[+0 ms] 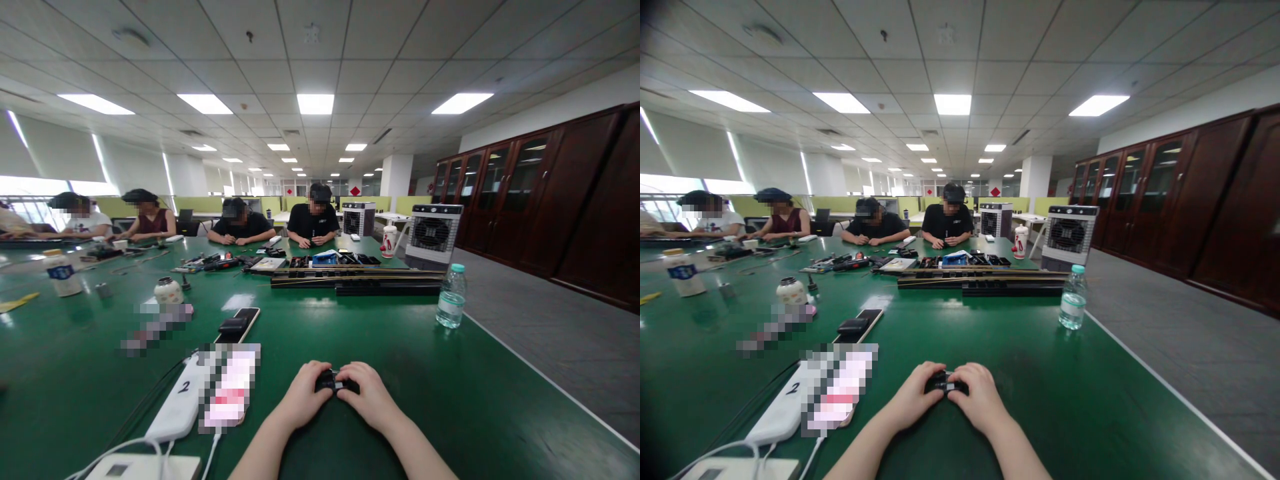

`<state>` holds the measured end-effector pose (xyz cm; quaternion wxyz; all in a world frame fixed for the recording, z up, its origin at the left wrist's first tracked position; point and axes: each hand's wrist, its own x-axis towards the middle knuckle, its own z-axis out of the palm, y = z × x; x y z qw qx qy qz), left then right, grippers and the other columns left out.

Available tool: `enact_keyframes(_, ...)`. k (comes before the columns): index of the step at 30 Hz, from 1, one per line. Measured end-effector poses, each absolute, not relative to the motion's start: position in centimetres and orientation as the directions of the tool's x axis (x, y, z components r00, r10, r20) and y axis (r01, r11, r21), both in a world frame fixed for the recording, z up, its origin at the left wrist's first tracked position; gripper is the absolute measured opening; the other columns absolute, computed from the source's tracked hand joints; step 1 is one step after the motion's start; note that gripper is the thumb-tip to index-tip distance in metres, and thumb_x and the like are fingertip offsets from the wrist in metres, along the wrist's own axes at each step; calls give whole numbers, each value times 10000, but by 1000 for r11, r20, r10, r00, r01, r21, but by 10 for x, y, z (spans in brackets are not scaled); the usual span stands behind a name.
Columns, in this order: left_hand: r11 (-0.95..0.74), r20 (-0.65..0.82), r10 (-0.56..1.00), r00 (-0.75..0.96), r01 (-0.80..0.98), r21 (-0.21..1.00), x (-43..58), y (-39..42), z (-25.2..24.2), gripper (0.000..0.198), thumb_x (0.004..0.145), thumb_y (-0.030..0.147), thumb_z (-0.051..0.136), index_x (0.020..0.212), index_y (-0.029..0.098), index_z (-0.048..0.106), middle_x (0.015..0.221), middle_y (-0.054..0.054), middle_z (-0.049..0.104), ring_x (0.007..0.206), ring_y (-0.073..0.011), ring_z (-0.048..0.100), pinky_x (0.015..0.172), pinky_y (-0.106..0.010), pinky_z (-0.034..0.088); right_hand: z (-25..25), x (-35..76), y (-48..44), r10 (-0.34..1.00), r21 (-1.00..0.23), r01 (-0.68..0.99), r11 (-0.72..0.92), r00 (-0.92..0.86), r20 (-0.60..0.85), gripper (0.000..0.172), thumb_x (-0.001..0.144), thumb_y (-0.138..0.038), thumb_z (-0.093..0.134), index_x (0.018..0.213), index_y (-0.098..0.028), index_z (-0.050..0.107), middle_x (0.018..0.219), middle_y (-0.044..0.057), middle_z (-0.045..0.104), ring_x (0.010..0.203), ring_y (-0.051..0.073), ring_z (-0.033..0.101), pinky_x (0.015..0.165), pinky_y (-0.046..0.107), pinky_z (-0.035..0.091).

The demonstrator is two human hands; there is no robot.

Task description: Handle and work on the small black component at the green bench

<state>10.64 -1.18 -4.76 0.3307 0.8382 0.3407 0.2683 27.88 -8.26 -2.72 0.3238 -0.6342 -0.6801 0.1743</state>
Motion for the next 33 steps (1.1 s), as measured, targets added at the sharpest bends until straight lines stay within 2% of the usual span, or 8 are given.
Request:
enact_keyframes(7, -557, 231, 748, 623, 399, 728, 107, -11, -49, 436, 687, 149, 581, 1122, 179, 570, 1106, -72, 584, 1055, -222, 514, 966, -363, 392, -28, 279, -84, 975, -645, 752, 139, 10, 223, 202, 700, -252, 638, 893, -264, 697, 1066, 27, 685, 1078, 233, 558, 1001, 413, 347)
enact_keyframes(13, -558, 233, 740, 630, 383, 736, 106, -11, -47, 436, 701, 153, 569, 1136, 195, 569, 1124, -70, 581, 1071, -221, 510, 978, -363, 388, -27, 281, -86, 970, -687, 710, 158, 19, 242, 288, 675, -205, 634, 955, -255, 684, 1051, 32, 693, 1038, 240, 578, 968, 413, 380)
enact_keyframes(18, -512, 191, 763, 617, 398, 761, 106, -12, -47, 545, 673, 147, 598, 1211, 191, 520, 1172, -77, 563, 1100, -228, 496, 994, -368, 375, -24, 282, -86, 971, -706, 690, 160, 18, 237, 330, 667, -174, 612, 981, -251, 679, 1064, 31, 692, 1048, 240, 578, 973, 412, 378)
enact_keyframes(24, -541, 217, 753, 621, 397, 741, 107, -13, -44, 433, 681, 144, 589, 1112, 183, 574, 1092, -71, 591, 1043, -224, 523, 959, -366, 397, -22, 281, -87, 967, -708, 684, 175, 16, 255, 306, 674, -183, 610, 965, -242, 684, 1032, 34, 701, 1010, 231, 594, 941, 392, 404)
enact_keyframes(29, -529, 220, 759, 612, 385, 756, 108, -12, -49, 543, 655, 128, 616, 1189, 180, 528, 1160, -84, 567, 1082, -228, 510, 978, -374, 390, -27, 281, -85, 964, -695, 698, 172, 28, 266, 267, 667, -192, 636, 924, -234, 693, 1026, 41, 698, 1018, 234, 591, 949, 397, 399)
enact_keyframes(33, -546, 223, 749, 624, 390, 741, 108, -12, -49, 495, 675, 150, 620, 1163, 194, 553, 1131, -72, 575, 1076, -226, 510, 986, -380, 387, -29, 280, -84, 963, -684, 710, 167, 33, 268, 238, 673, -209, 645, 903, -244, 694, 1028, 37, 695, 1029, 240, 583, 959, 409, 392)
